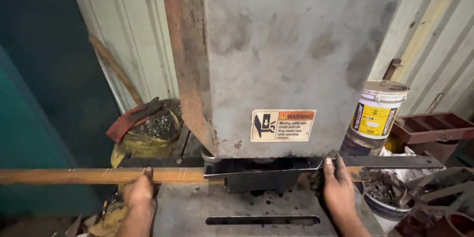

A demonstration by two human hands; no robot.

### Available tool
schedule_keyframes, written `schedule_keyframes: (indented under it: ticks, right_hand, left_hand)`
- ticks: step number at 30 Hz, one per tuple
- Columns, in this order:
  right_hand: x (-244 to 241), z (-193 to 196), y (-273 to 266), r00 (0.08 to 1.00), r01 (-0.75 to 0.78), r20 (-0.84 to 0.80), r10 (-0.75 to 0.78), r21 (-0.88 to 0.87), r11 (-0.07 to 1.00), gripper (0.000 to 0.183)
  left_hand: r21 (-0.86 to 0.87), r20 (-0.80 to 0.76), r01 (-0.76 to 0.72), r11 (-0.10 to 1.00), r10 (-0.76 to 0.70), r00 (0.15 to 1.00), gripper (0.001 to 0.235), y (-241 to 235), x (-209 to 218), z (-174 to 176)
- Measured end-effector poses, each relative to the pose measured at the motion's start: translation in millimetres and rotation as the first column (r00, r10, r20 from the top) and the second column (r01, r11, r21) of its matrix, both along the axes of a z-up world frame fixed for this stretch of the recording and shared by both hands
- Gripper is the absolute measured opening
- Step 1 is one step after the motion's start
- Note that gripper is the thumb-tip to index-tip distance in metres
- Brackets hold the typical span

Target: Using a metal fabrication machine to punch a series of holes into a metal strip.

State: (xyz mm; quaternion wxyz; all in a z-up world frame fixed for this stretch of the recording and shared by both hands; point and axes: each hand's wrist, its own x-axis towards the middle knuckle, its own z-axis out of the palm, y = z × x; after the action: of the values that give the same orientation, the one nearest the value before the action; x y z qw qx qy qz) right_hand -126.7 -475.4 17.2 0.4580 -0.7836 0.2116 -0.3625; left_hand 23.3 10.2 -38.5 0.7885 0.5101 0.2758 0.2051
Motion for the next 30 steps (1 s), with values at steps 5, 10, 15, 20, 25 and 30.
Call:
schedule_keyframes:
  ticks: [5, 10, 15, 20, 25, 30]
  right_hand:
    - [1.1, 2.6, 4.1, 0.988, -0.086, 0.123, 0.092, -0.051, 0.995, 0.060]
    - [-5.2, 13.1, 11.4, 0.993, -0.058, 0.096, 0.065, -0.075, 0.996, 0.056]
    - [-4.4, 16.6, 13.3, 0.993, -0.075, 0.090, 0.075, -0.005, 0.997, 0.058]
    - [17.2, -13.5, -15.5, 0.995, 0.008, 0.095, 0.012, -0.216, 0.976, 0.059]
    - [7.3, -37.5, -36.9, 0.964, 0.114, 0.245, 0.102, -0.731, 0.673, 0.033]
    - [-50.0, -0.8, 14.3, 0.944, -0.193, 0.315, 0.095, 0.294, 0.936, 0.034]
  left_hand:
    - [0.045, 0.009, -0.021, 0.999, 0.021, 1.000, 0.036, 8.1, 7.0, -17.4]
    - [0.049, 0.027, -0.058, 0.997, 0.057, 0.998, 0.044, -7.2, -15.2, 17.8]
    - [-0.092, -0.002, -0.013, 0.996, 0.013, 1.000, 0.042, -2.8, -14.7, 26.0]
    - [-0.280, -0.031, 0.060, 0.958, -0.072, 0.997, 0.045, -2.5, -19.2, 39.3]
    - [-0.272, -0.036, 0.051, 0.961, -0.063, 0.997, 0.042, 6.0, -4.7, 18.5]
    - [-0.253, -0.012, 0.147, 0.956, -0.155, 0.988, 0.047, 21.1, 9.3, -9.7]
